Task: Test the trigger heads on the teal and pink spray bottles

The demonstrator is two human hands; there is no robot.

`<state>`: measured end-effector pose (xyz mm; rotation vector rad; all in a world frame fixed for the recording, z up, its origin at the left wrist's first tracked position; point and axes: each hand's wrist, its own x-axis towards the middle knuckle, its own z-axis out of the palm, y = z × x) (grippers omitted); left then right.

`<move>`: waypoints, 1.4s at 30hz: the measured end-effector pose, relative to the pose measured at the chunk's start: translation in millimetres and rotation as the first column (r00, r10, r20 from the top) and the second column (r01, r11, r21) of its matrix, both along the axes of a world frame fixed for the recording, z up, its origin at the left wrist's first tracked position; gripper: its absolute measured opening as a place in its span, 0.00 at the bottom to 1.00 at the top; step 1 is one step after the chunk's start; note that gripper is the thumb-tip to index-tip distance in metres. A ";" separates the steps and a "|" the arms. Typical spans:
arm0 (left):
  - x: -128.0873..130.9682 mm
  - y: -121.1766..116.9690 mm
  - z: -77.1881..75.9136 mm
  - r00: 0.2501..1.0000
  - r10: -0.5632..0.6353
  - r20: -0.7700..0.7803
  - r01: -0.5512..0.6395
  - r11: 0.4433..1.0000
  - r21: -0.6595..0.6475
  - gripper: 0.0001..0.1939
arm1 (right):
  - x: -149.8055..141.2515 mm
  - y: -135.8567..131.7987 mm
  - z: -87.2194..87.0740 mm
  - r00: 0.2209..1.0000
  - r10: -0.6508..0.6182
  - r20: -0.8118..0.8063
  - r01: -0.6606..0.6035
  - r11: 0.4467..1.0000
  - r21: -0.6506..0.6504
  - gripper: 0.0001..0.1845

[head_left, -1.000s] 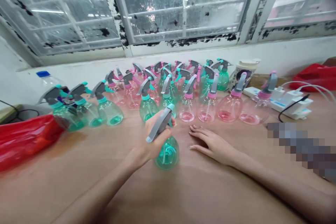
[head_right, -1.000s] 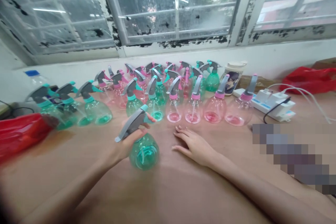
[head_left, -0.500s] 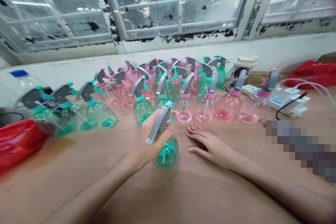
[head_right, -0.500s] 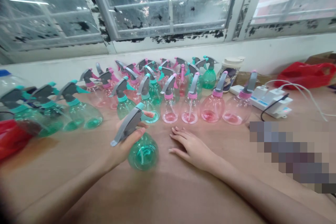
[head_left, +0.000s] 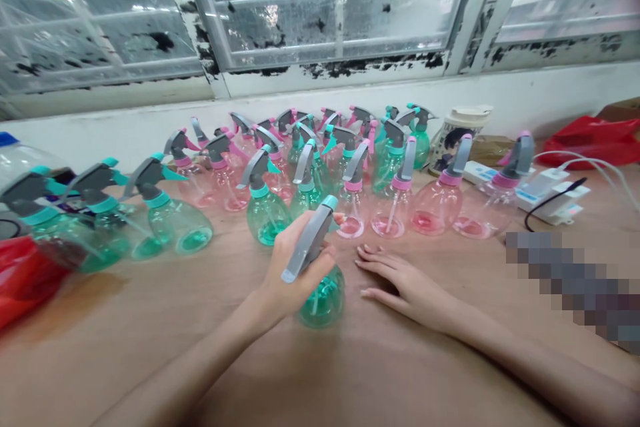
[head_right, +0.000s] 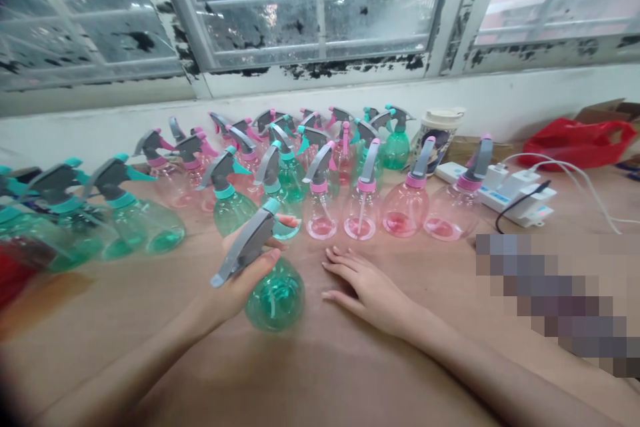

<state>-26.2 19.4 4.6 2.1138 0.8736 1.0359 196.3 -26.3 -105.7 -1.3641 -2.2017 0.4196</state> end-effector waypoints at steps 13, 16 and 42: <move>0.5 2.7 -0.6 1.000 -0.018 -0.005 0.018 1.000 0.022 0.08 | 0.3 -0.8 0.5 1.000 0.005 0.016 -0.005 1.000 0.008 0.28; 1.4 3.3 1.3 1.000 -0.008 -0.024 0.008 1.000 0.026 0.06 | 0.2 -0.8 0.8 1.000 0.006 0.003 -0.006 1.000 0.014 0.28; 1.0 -3.4 0.7 1.000 0.019 -0.023 -0.019 0.999 0.029 0.05 | -1.1 -0.7 0.1 1.000 -0.015 0.022 0.015 1.000 0.023 0.28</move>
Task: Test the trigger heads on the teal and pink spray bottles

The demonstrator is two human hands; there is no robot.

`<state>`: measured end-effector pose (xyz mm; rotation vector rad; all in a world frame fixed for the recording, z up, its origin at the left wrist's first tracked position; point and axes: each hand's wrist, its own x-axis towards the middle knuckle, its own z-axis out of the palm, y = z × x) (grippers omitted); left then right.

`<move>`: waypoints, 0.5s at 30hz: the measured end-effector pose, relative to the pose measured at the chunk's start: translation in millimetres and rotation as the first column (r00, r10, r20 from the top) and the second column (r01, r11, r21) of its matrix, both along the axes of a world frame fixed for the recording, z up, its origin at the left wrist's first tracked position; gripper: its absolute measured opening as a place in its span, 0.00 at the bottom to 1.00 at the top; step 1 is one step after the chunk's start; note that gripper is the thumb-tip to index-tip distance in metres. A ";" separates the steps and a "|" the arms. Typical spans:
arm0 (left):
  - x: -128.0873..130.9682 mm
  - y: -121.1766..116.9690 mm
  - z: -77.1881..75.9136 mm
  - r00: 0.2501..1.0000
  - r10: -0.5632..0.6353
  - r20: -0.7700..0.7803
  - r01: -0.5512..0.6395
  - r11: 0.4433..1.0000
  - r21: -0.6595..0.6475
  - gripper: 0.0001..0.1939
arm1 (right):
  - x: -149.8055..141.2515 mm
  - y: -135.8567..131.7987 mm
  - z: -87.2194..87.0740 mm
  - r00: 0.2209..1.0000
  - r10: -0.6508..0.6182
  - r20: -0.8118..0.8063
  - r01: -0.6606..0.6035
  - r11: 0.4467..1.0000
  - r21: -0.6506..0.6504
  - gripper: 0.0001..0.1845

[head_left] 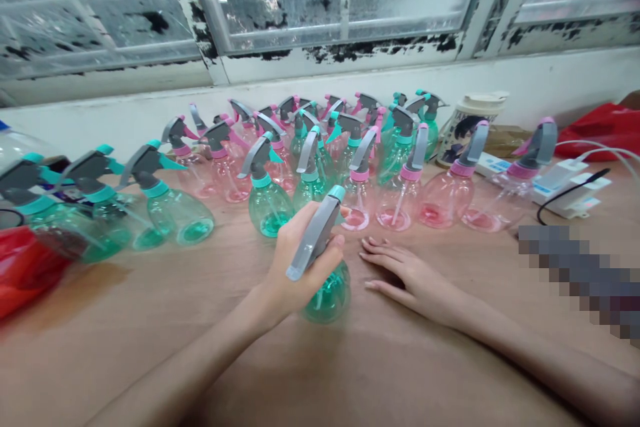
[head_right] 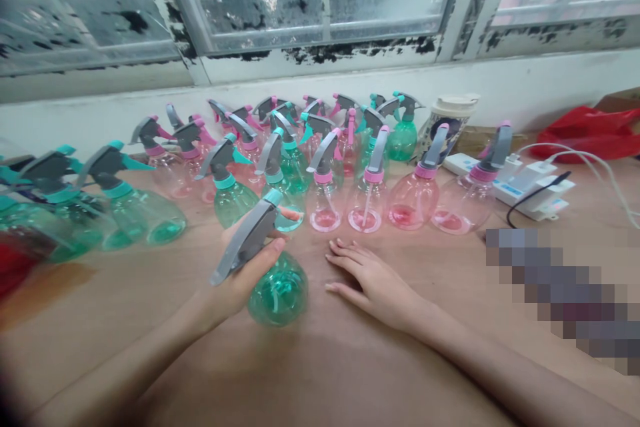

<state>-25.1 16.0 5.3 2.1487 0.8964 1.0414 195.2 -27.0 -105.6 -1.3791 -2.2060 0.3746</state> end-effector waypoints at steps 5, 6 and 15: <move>1.0 0.5 1.3 1.000 -0.009 0.011 0.009 1.000 0.003 0.10 | -0.9 0.3 0.2 0.999 0.001 0.036 -0.002 1.000 0.019 0.28; 1.2 0.8 1.6 1.000 -0.012 0.010 0.012 1.000 0.005 0.10 | -1.0 0.3 0.5 0.999 0.002 0.047 -0.003 1.000 0.020 0.28; 1.5 0.4 0.9 0.999 -0.008 0.037 0.007 1.000 0.018 0.06 | -2.6 0.6 1.8 0.998 0.004 0.070 -0.008 0.998 0.056 0.27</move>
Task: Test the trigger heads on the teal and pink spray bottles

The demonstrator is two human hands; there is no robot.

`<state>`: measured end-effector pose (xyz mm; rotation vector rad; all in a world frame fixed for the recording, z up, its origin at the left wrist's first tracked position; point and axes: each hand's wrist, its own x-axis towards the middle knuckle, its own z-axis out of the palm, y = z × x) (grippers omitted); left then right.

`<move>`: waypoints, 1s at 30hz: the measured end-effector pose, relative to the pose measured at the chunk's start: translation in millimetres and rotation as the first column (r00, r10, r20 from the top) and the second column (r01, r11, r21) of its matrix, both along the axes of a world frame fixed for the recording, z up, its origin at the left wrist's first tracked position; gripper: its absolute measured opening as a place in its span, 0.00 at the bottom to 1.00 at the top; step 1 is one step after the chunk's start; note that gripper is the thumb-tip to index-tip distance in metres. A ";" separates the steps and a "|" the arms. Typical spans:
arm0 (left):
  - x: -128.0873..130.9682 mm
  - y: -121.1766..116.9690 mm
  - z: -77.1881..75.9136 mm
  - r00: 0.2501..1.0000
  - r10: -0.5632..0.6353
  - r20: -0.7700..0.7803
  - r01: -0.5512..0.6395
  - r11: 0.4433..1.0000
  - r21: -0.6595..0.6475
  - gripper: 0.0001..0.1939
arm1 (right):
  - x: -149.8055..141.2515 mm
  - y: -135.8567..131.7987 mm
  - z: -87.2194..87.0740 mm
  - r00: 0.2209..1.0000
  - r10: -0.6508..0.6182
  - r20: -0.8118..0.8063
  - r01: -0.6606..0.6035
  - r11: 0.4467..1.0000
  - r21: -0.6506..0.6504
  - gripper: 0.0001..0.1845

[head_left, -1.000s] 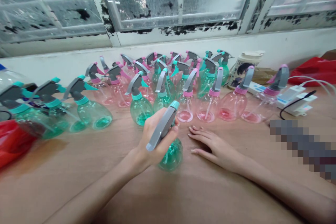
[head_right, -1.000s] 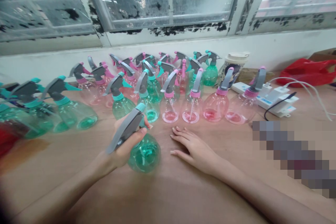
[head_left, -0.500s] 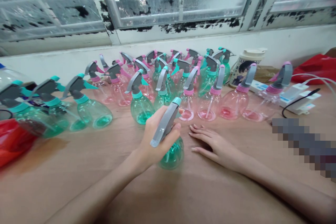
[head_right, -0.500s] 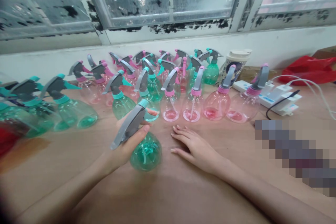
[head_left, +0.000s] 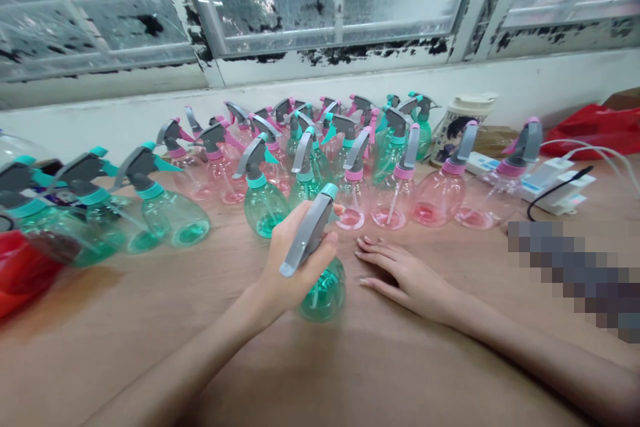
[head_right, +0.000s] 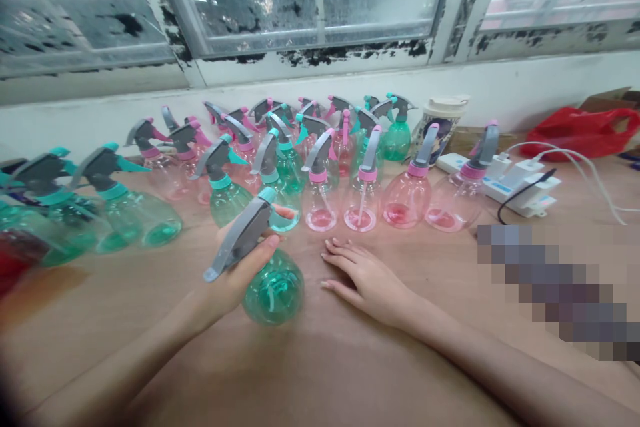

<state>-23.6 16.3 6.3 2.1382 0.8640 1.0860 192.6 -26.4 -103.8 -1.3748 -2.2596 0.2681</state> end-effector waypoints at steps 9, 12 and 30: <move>-0.4 1.5 0.0 1.000 0.008 -0.001 -0.008 1.000 -0.011 0.01 | -0.1 0.2 0.8 1.000 0.005 -0.010 -0.004 1.000 0.012 0.26; 0.0 1.3 0.4 1.000 0.009 -0.003 -0.009 1.000 -0.019 0.04 | -0.4 0.5 0.5 1.000 0.005 0.008 -0.005 1.000 0.006 0.27; 1.1 3.9 0.9 1.000 -0.017 -0.006 0.016 0.999 -0.028 0.05 | -1.9 -0.4 0.3 1.000 0.003 -0.027 -0.003 1.000 0.006 0.26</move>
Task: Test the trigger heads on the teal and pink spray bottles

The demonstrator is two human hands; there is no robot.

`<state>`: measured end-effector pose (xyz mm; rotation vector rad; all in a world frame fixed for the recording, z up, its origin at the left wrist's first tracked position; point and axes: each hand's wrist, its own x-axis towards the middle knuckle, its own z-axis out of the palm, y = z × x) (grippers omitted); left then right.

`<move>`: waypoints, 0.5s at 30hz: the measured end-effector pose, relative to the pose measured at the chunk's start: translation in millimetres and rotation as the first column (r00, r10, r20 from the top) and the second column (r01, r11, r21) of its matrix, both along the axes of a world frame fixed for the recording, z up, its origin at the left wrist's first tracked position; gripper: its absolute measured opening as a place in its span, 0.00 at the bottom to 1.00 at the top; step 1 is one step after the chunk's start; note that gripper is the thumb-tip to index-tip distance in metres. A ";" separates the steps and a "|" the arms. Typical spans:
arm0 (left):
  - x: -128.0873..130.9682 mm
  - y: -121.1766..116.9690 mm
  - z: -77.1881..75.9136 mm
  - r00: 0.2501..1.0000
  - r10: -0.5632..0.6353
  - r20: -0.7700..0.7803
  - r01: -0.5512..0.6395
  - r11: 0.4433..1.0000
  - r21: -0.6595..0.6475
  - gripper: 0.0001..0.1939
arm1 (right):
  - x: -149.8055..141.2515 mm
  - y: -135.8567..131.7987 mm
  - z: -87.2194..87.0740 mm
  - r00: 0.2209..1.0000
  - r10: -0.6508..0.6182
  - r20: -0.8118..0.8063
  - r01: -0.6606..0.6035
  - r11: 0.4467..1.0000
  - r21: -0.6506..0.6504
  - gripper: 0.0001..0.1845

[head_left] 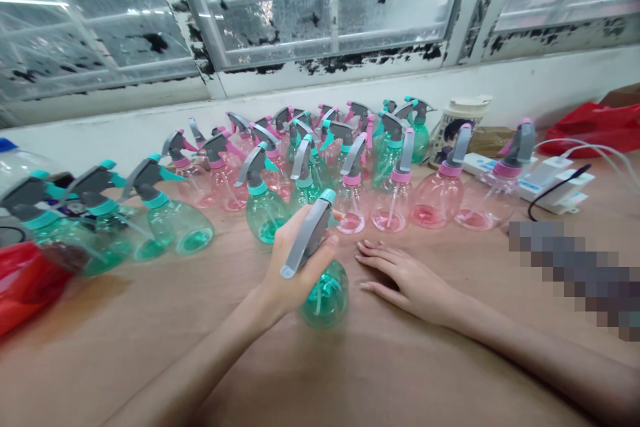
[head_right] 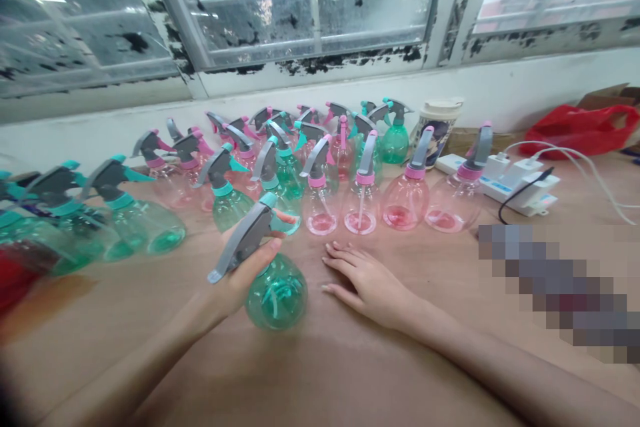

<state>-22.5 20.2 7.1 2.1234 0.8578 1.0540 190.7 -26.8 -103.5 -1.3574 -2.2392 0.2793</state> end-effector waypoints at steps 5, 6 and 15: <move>0.1 -4.9 0.8 1.000 0.022 -0.013 -0.022 1.000 0.016 0.06 | 0.2 0.1 -0.8 1.000 -0.004 0.006 0.004 1.000 0.002 0.26; 0.0 -5.6 1.4 1.000 0.019 -0.016 -0.019 1.000 0.018 0.07 | 0.4 0.2 -1.0 1.000 -0.002 0.005 0.002 1.000 0.001 0.26; 0.7 -5.3 2.9 1.000 0.009 -0.020 -0.009 1.000 0.020 0.09 | 0.2 -0.5 -1.1 1.000 -0.002 -0.006 0.002 1.000 0.010 0.26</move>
